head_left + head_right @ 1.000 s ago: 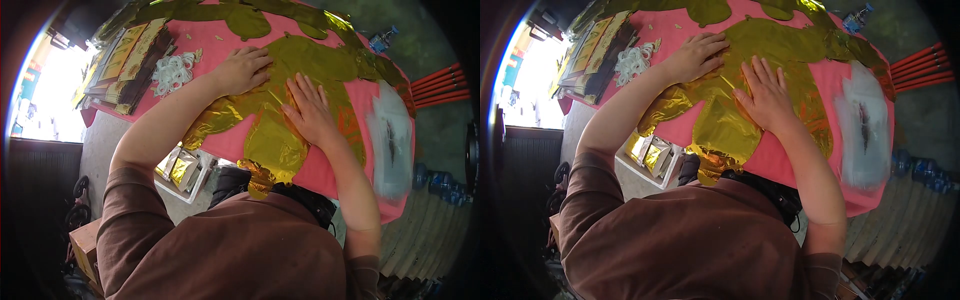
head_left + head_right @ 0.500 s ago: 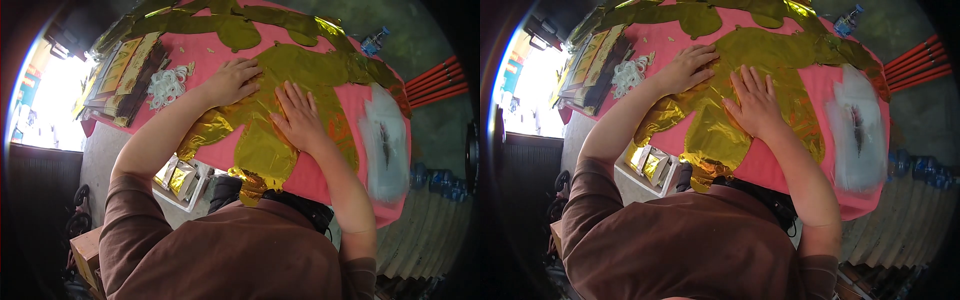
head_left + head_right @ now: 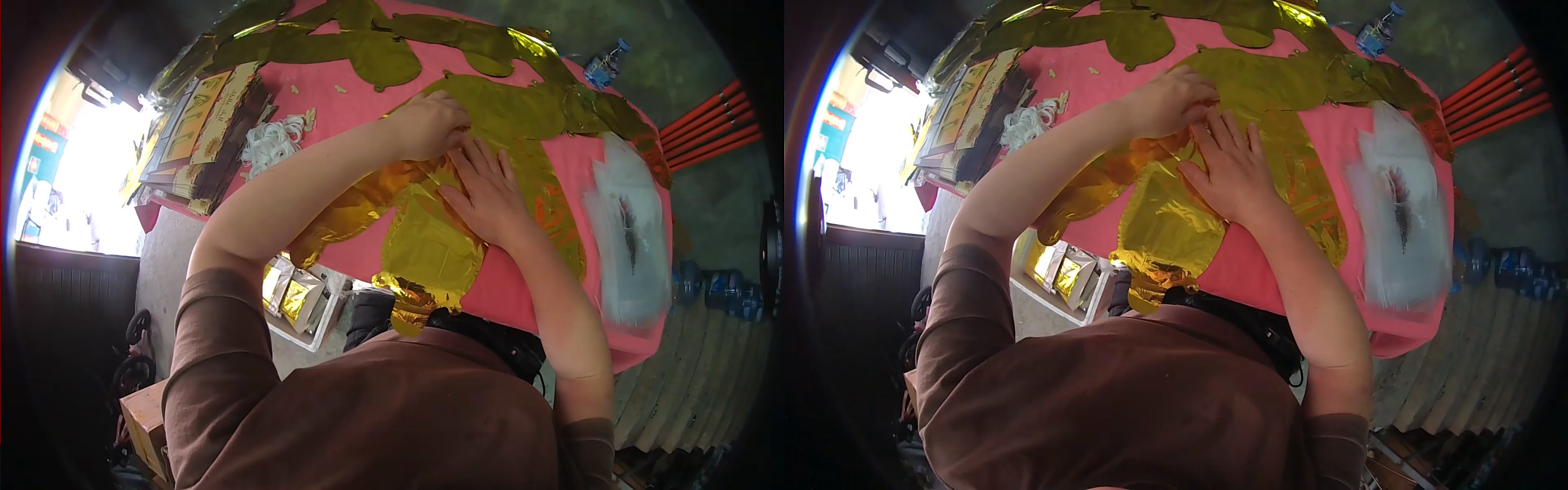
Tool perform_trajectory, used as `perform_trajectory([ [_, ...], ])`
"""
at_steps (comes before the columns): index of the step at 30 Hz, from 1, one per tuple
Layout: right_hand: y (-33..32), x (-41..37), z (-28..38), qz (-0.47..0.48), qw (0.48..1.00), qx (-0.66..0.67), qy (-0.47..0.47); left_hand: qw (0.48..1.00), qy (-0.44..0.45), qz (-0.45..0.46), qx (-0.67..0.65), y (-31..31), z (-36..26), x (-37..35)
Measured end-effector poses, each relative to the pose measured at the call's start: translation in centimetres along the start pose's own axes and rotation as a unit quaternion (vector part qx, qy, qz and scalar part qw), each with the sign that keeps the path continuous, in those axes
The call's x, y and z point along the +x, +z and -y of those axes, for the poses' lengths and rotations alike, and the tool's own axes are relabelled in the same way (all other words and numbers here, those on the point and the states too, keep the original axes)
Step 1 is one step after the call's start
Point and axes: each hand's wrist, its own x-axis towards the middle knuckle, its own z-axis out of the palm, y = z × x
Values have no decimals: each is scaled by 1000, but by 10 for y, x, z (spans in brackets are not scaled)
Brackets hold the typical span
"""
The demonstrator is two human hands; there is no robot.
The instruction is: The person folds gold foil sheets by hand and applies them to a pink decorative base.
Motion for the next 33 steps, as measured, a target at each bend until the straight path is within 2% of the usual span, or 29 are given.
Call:
perform_trajectory([
  [6,0,1,-2,1,1000,5,-1,999,9,-36,-4,23,20,11],
  [8,2,2,-3,-2,1000,-3,-4,988,62,-138,-20,28,26,7],
  [12,4,1,-4,-2,1000,0,4,989,66,-131,-5,28,27,5],
  [15,3,-1,-8,-50,999,18,-7,994,62,-94,3,24,24,3],
  [17,-11,5,-20,-34,991,131,-25,994,53,-98,10,26,24,4],
  [18,-22,9,-29,-34,991,128,-19,993,59,-99,5,27,24,5],
  [20,-48,18,-54,21,986,153,58,994,53,-93,13,25,24,4],
  [22,-64,17,-81,-20,995,9,95,994,54,-95,12,23,24,4],
  [24,-69,20,-116,-6,972,-205,115,994,58,-96,7,25,22,3],
  [25,-66,21,-139,-7,971,-208,118,993,58,-100,18,25,23,3],
  [27,-53,25,-181,-106,910,-394,80,993,57,-104,27,25,23,5],
  [28,-55,31,-189,-104,910,-394,80,993,57,-102,26,23,22,5],
  [30,-56,39,-203,3,918,-368,148,994,55,-97,20,24,20,3],
  [33,-58,54,-221,-7,921,-365,134,993,56,-99,20,21,21,5],
])
